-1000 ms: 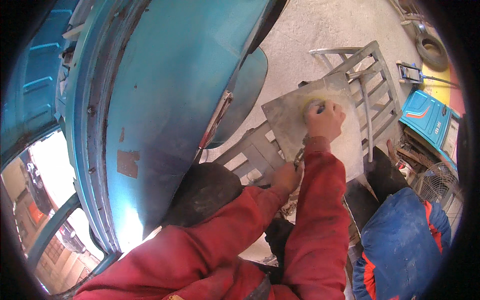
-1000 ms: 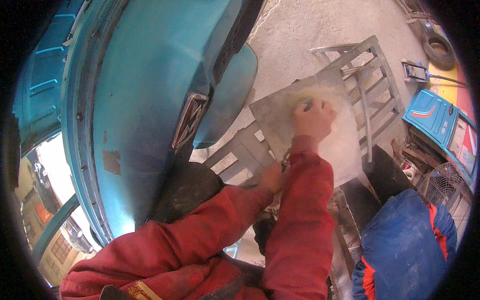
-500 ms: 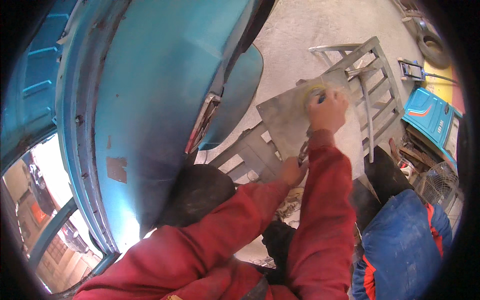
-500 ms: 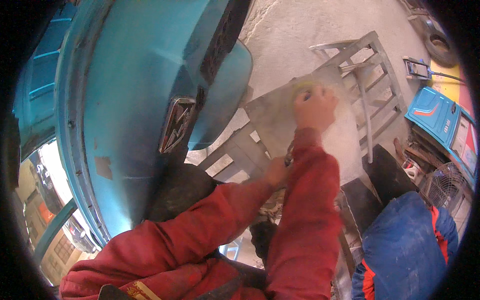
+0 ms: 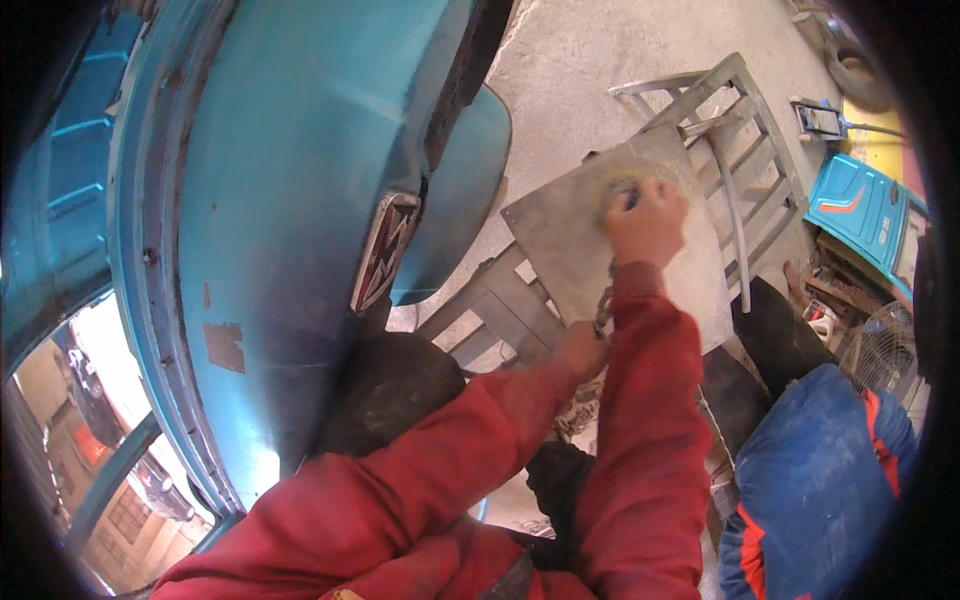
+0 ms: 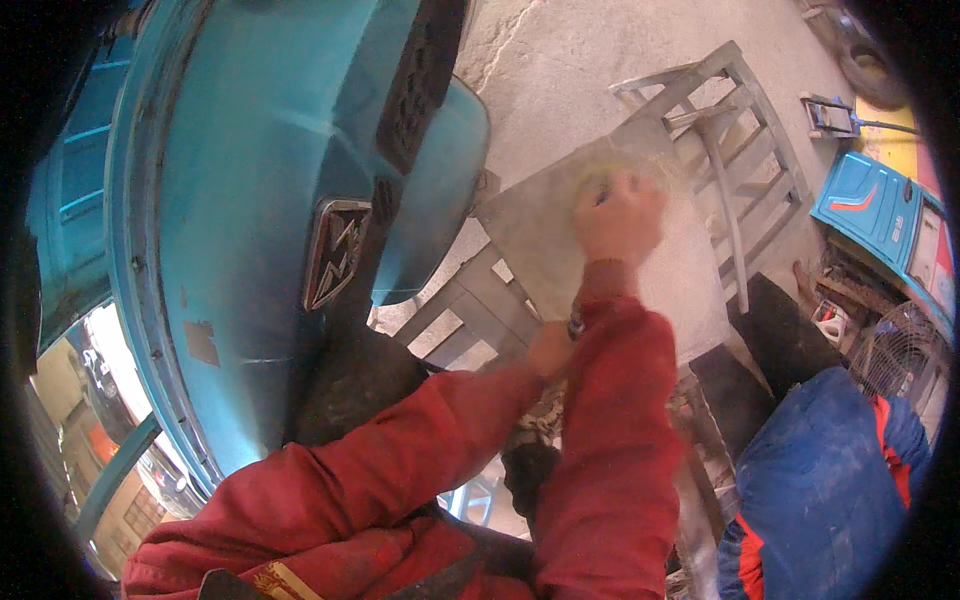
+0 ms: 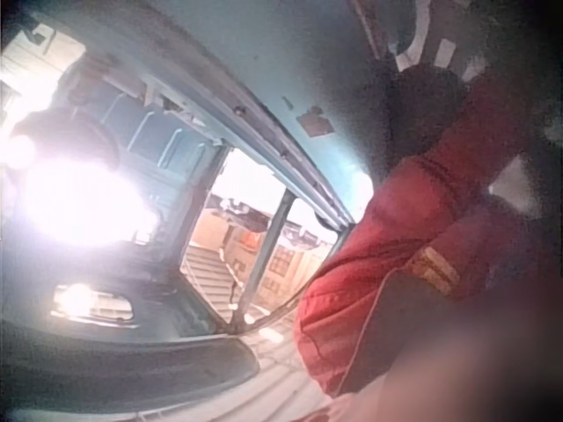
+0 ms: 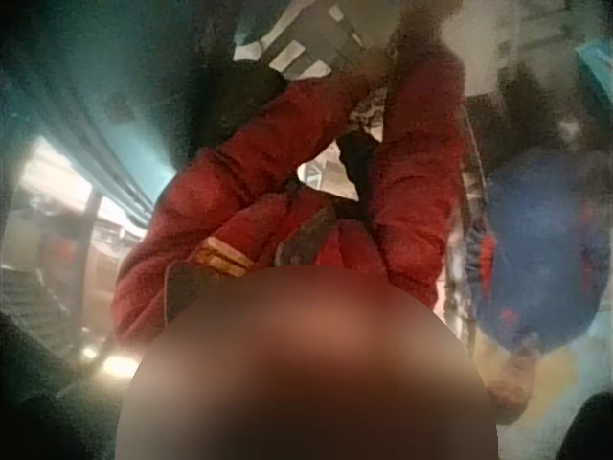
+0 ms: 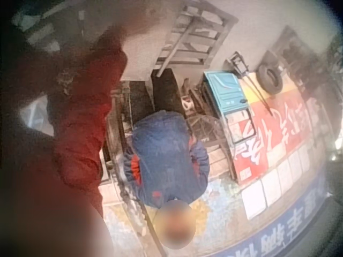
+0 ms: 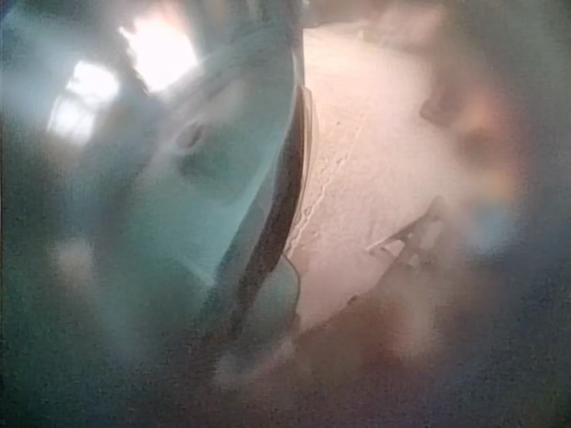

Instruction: The person uses an orbital sander to smooth a white primer-coated vehicle panel resting on a metal frame. After sanding, the person inspects the panel surface and then picks up a yellow air blow gun to clear dust from the vehicle interior.

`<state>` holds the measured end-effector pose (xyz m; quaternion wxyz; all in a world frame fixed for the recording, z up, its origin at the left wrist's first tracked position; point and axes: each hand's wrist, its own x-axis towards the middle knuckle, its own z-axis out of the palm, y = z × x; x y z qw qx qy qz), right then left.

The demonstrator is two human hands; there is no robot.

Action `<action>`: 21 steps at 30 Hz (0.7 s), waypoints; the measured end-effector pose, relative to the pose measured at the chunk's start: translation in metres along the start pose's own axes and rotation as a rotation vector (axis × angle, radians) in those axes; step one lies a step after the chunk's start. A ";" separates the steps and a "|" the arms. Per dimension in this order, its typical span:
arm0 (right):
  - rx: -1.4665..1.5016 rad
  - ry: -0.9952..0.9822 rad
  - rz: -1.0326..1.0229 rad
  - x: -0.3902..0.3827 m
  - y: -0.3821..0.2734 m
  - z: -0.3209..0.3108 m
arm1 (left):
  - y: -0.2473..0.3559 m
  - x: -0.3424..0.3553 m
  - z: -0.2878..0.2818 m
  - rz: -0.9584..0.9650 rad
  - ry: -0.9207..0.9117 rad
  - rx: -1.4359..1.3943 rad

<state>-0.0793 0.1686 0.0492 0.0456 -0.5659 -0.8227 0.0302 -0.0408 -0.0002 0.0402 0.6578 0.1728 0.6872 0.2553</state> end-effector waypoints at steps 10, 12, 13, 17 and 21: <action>-0.018 0.049 0.235 0.000 0.052 -0.001 | -0.021 0.018 0.023 0.045 0.037 -0.009; -0.054 0.074 0.264 0.004 0.048 -0.004 | -0.027 0.024 0.027 -0.021 -0.017 0.096; -0.015 0.037 0.171 0.001 0.040 -0.004 | -0.031 0.025 0.029 0.008 -0.004 0.123; 0.072 -0.046 -0.042 -0.031 -0.001 0.003 | -0.051 0.008 0.019 0.024 -0.123 0.049; 0.026 -0.031 0.108 -0.009 0.021 -0.003 | -0.014 0.004 0.011 -0.094 -0.045 0.130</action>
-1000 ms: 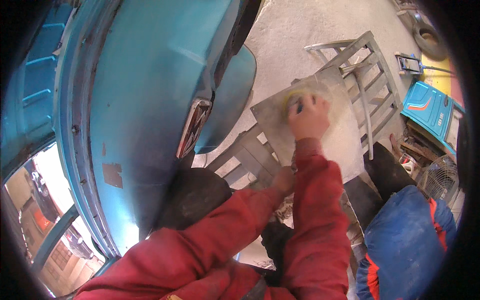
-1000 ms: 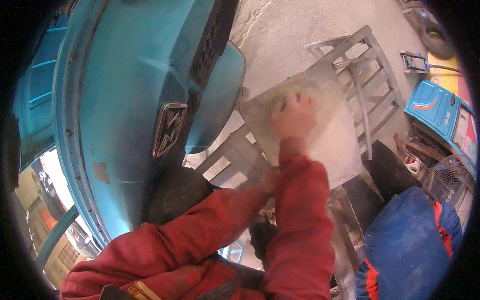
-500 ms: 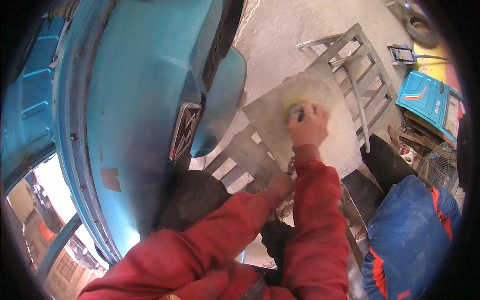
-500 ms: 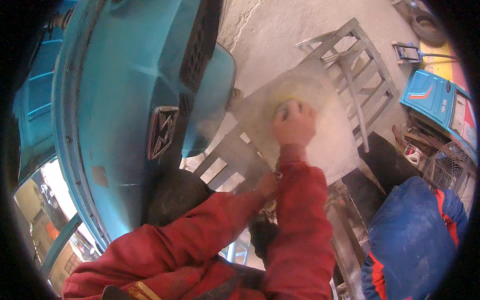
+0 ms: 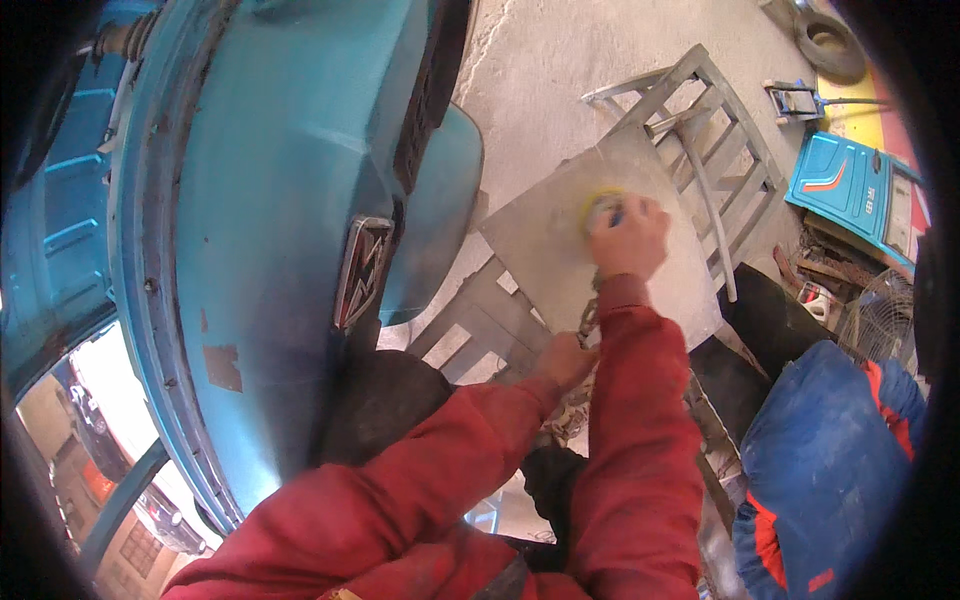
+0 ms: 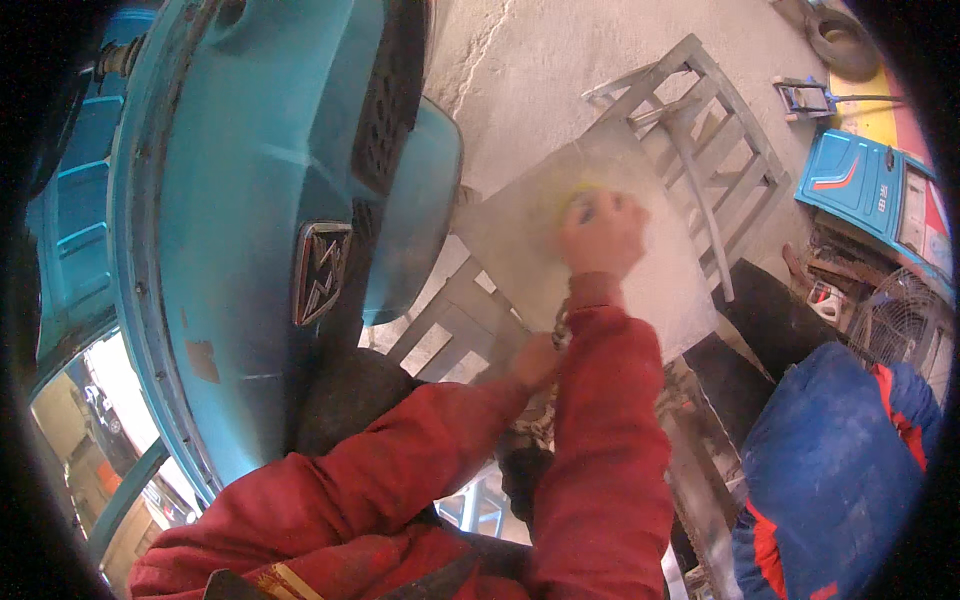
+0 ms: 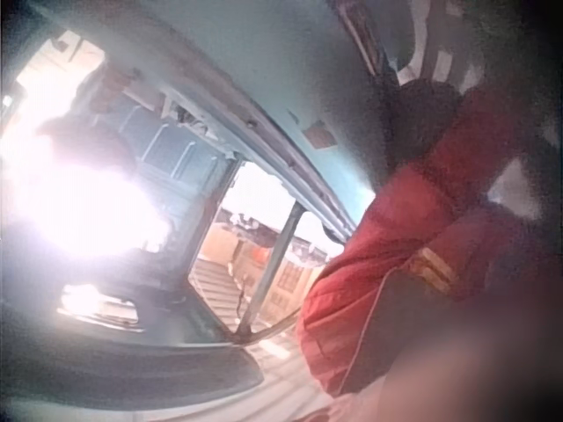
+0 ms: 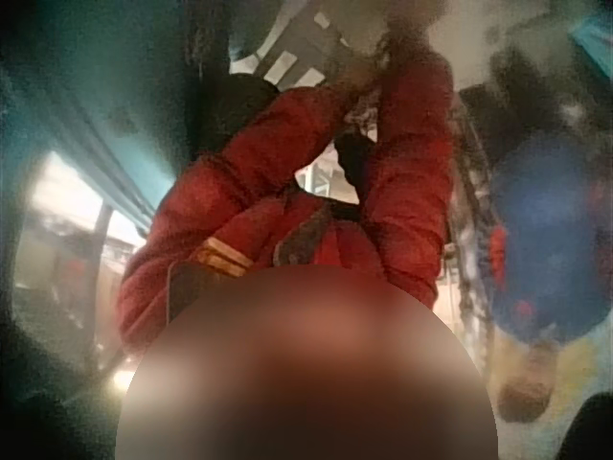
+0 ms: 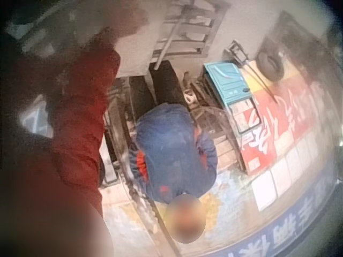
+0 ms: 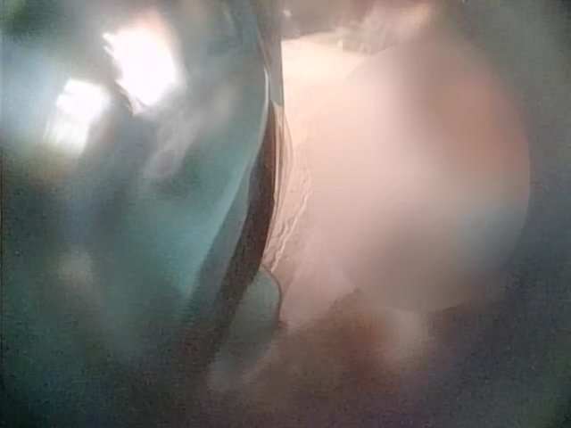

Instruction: The person uses an orbital sander to smooth a white primer-coated vehicle panel resting on a metal frame. After sanding, the person inspects the panel surface and then picks up a yellow air blow gun to clear dust from the vehicle interior.

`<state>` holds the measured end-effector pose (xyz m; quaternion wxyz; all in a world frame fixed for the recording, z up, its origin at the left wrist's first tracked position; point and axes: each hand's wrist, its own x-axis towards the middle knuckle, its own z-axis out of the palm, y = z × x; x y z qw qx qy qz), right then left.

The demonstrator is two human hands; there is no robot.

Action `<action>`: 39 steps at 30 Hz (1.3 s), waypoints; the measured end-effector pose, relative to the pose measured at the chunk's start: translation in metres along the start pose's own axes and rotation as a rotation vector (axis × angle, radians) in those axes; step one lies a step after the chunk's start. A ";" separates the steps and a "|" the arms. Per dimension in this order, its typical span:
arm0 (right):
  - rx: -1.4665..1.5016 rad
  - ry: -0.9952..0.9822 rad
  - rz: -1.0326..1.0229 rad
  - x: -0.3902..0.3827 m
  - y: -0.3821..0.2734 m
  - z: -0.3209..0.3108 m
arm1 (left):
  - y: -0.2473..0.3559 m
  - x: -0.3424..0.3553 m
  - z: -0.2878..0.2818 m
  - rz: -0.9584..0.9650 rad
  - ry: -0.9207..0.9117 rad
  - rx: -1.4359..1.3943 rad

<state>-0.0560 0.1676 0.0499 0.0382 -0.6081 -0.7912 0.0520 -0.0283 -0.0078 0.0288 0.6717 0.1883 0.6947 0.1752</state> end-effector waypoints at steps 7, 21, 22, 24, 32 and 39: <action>-0.024 0.123 -0.028 0.010 0.004 0.001 | 0.022 -0.002 -0.009 0.028 -0.029 -0.108; 0.042 -0.074 -0.121 0.024 -0.016 0.006 | 0.017 0.017 -0.005 0.108 0.112 -0.069; 0.029 0.024 -0.117 0.023 -0.016 0.006 | 0.017 0.016 -0.004 0.114 0.101 -0.072; 0.013 0.077 -0.093 0.032 -0.009 0.003 | 0.022 0.018 -0.009 0.140 0.108 -0.088; 0.047 0.046 -0.094 0.015 -0.001 0.001 | 0.027 -0.004 -0.007 0.048 0.027 -0.121; 0.005 0.167 -0.034 0.037 0.010 0.000 | 0.026 0.021 -0.009 0.181 0.050 -0.117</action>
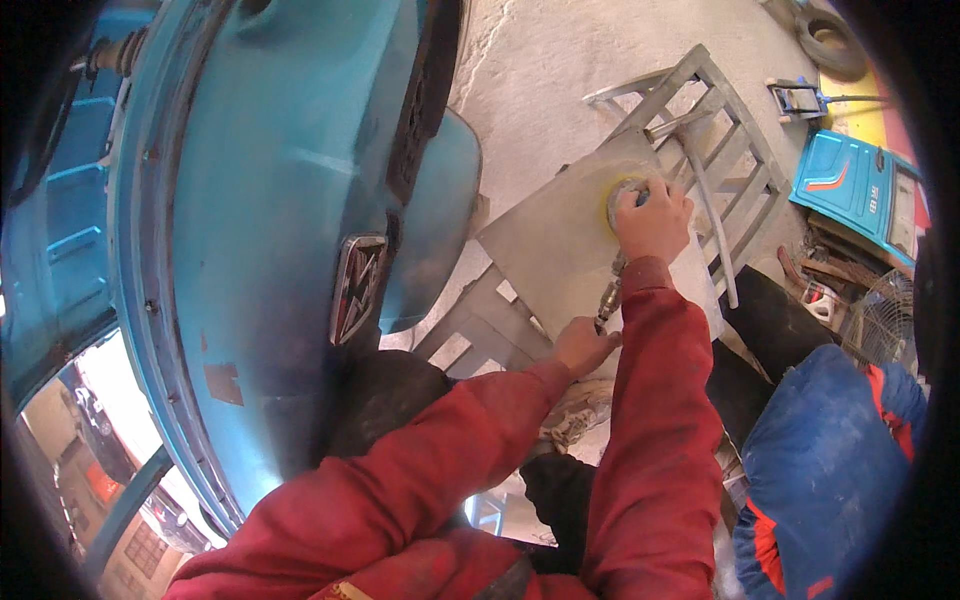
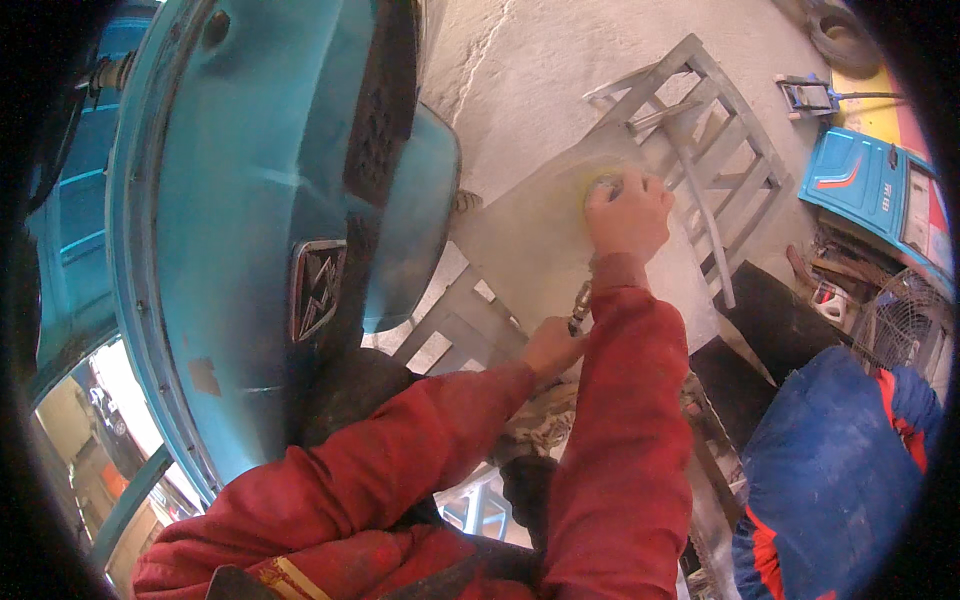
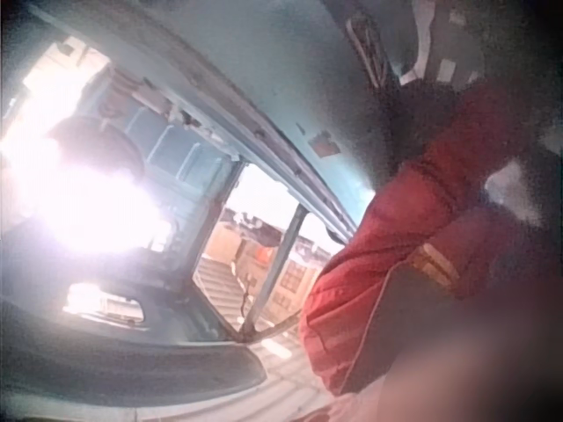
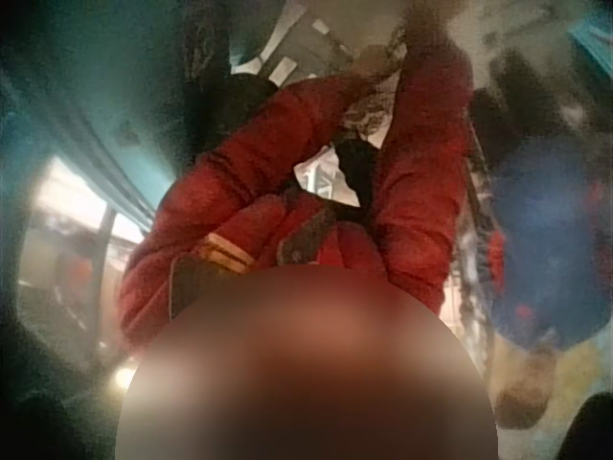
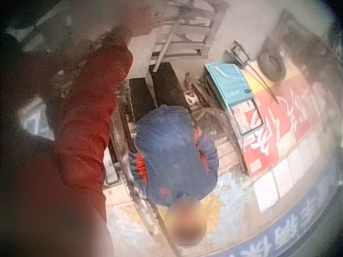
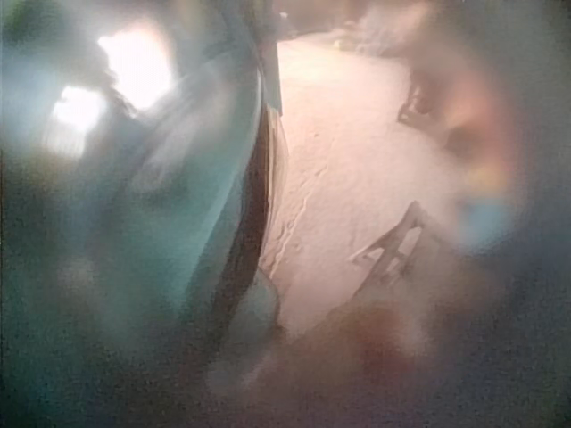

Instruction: The person uses an orbital sander to smooth a white primer-coated vehicle panel resting on a metal frame. After sanding, the person inspects the panel surface and then picks up a yellow air blow gun to clear dust from the vehicle interior.

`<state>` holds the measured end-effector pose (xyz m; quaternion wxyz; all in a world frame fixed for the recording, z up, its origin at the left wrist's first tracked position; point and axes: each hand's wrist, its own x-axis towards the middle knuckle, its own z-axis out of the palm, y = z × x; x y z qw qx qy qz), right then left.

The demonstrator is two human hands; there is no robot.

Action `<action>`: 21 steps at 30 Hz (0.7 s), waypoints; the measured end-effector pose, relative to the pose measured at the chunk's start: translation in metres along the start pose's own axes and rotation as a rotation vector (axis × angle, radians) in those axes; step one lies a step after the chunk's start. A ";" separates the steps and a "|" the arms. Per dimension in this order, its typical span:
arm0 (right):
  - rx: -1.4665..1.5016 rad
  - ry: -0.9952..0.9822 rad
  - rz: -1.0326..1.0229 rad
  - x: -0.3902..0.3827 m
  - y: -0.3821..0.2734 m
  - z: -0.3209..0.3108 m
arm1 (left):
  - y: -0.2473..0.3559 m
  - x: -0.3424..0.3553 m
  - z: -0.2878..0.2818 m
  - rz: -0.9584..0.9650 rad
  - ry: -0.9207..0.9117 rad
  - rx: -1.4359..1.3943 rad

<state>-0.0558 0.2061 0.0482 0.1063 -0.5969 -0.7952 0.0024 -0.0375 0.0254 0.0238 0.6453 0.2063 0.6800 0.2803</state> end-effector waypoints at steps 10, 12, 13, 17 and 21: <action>-0.021 -0.045 -0.006 -0.022 0.020 -0.003 | -0.013 -0.009 0.019 -0.098 -0.015 0.137; -0.058 -0.045 0.094 -0.015 0.026 -0.004 | -0.010 -0.003 0.017 -0.010 0.022 0.077; -0.063 0.049 0.084 -0.015 0.027 -0.004 | -0.009 -0.004 0.015 -0.099 -0.065 0.116; 0.017 -0.104 0.029 -0.057 0.018 -0.010 | -0.012 -0.040 0.017 -0.177 -0.110 0.104; 0.023 -0.142 0.038 -0.055 0.023 -0.015 | -0.007 -0.042 0.015 -0.145 -0.104 0.181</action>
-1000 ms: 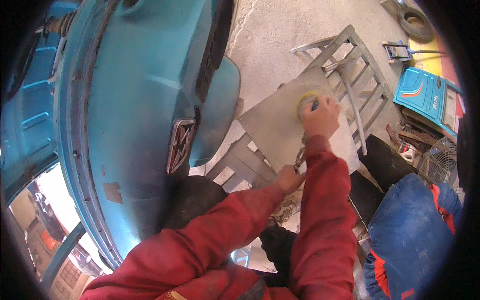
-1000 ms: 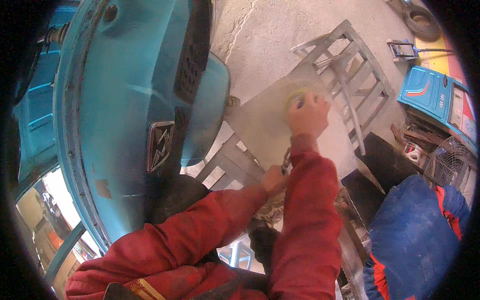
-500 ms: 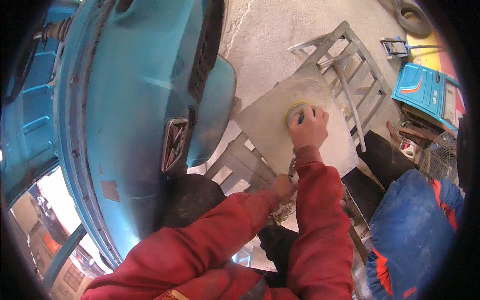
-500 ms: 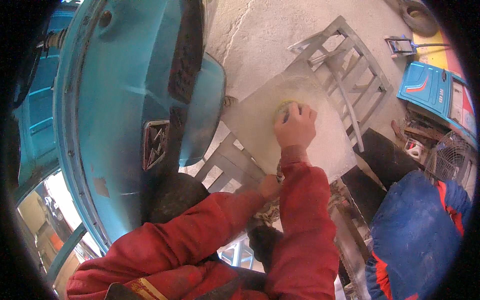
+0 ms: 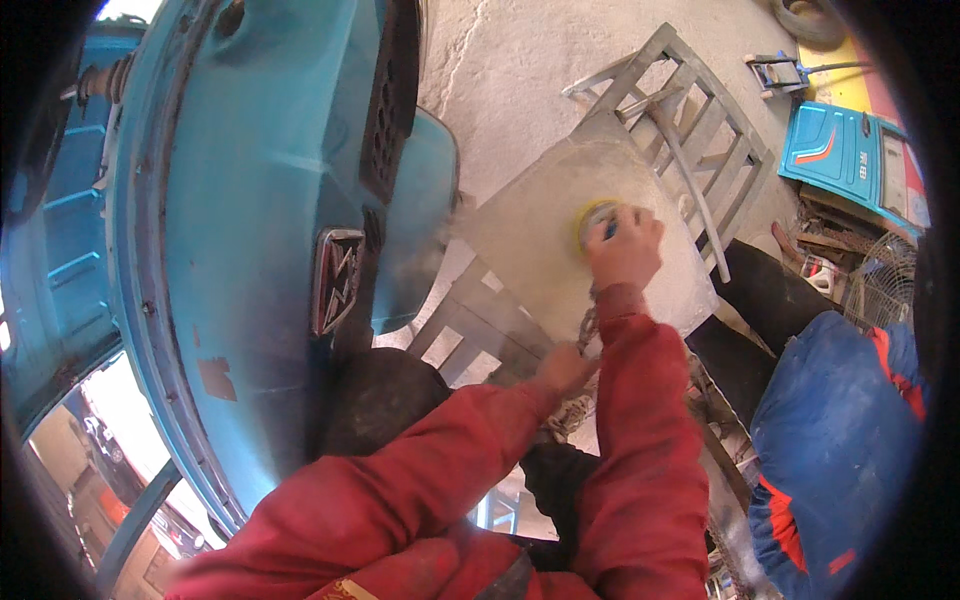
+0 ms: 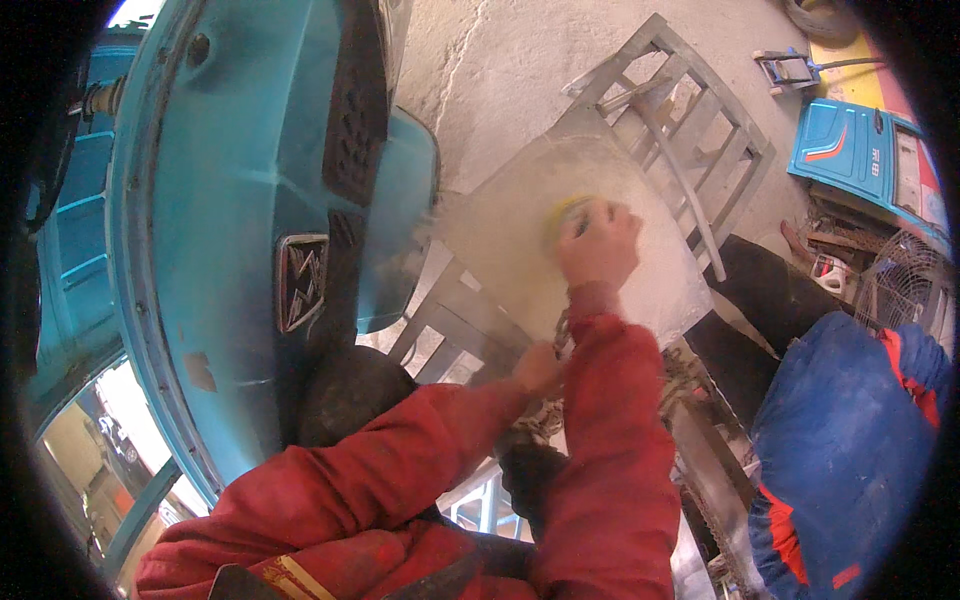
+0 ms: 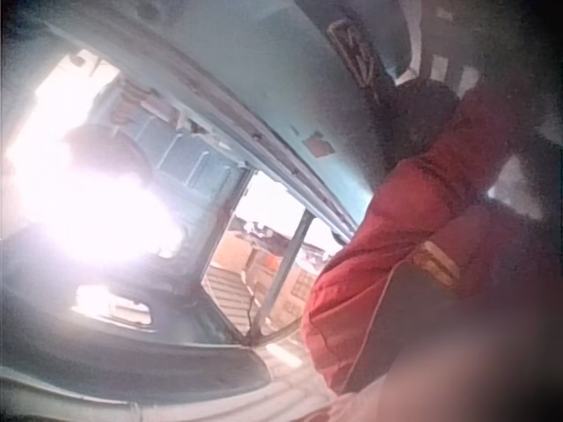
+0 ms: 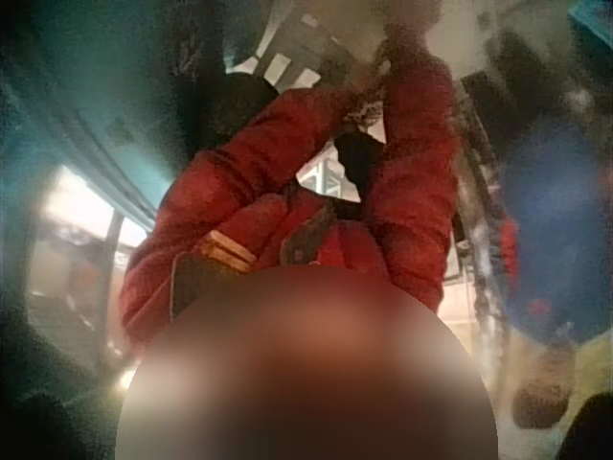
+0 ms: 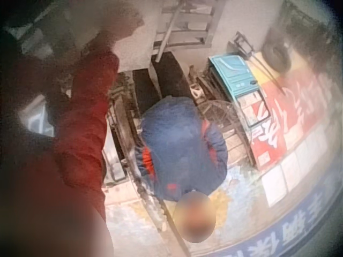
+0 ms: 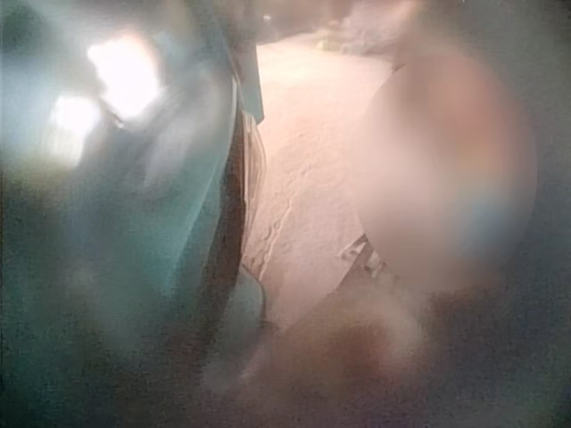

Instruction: The person uses an orbital sander to smooth a white primer-coated vehicle panel resting on a metal frame. After sanding, the person inspects the panel surface and then picks up a yellow air blow gun to clear dust from the vehicle interior.

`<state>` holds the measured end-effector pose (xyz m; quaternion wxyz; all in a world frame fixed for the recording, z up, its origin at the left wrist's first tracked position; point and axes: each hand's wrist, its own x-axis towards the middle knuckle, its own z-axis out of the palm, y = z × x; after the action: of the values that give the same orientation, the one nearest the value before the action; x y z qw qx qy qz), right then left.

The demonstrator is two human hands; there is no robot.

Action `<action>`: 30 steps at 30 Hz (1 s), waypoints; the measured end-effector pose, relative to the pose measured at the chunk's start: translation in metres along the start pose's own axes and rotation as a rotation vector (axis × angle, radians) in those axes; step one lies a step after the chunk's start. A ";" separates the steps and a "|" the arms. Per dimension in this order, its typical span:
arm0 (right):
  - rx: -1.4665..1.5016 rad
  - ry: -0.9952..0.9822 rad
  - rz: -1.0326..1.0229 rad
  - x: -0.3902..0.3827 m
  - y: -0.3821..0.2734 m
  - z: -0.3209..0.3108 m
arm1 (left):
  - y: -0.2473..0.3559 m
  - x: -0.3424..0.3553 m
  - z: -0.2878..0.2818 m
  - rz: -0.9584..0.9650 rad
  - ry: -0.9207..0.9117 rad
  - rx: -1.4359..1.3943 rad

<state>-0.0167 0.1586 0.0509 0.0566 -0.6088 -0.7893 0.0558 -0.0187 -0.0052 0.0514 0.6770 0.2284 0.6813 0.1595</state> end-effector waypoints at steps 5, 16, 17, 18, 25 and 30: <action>-0.066 0.091 0.141 0.031 0.002 -0.002 | 0.002 0.023 -0.006 0.058 0.057 -0.083; -0.131 0.244 0.162 0.031 0.026 -0.004 | 0.003 0.024 0.003 0.217 0.137 -0.075; -0.118 0.143 0.139 0.031 0.026 -0.004 | 0.003 0.026 0.003 0.138 0.047 -0.051; -0.110 0.089 0.131 0.030 0.023 -0.002 | 0.001 0.028 0.004 0.045 0.003 -0.020; 0.076 0.115 -0.050 -0.021 -0.026 0.012 | -0.078 0.030 0.031 -0.030 0.021 -0.031; 0.164 0.077 -0.153 -0.045 -0.042 0.005 | -0.114 0.036 0.064 -0.069 0.193 -0.084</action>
<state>-0.0457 0.1044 0.0514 0.1406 -0.5418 -0.8235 0.0923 0.0351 -0.0885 -0.0414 0.6221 0.1598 0.7436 0.1856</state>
